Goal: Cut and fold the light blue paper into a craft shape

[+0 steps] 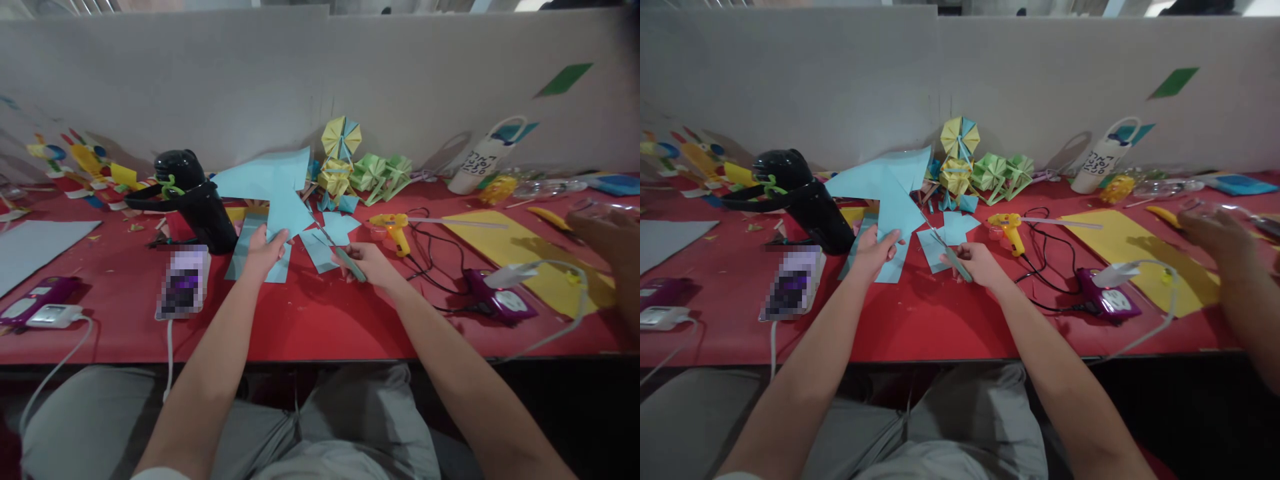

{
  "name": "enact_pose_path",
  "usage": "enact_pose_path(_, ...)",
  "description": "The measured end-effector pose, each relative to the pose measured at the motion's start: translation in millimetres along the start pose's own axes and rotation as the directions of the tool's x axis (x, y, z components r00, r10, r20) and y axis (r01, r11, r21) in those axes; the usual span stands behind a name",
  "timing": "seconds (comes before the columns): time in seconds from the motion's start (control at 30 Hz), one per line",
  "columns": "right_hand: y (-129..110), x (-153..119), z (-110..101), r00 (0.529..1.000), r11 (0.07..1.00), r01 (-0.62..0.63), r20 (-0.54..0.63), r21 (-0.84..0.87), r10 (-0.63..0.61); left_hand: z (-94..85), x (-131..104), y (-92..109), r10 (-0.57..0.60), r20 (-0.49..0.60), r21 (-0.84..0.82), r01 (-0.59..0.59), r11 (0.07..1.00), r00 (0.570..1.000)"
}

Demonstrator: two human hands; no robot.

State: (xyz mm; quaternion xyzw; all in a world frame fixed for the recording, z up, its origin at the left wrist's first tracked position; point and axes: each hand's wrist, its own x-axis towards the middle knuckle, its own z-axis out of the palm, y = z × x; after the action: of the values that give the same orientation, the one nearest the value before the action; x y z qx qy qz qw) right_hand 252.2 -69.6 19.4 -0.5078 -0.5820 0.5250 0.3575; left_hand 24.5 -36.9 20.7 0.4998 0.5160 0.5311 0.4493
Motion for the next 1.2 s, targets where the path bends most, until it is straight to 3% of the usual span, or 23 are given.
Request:
enact_pose_path(0.43,-0.4,-1.5,1.2,0.999,1.000,-0.004,-0.034,-0.018,0.004,-2.0,0.3,-0.4,0.006,0.025,0.000,-0.006,1.000,1.000)
enact_pose_path(1.2,5.8,2.4,-2.3,1.000,1.000,0.025,0.013,0.003,-0.025,-1.3,-0.8,2.3,-0.027,0.049,-0.021,0.028,0.999,0.998)
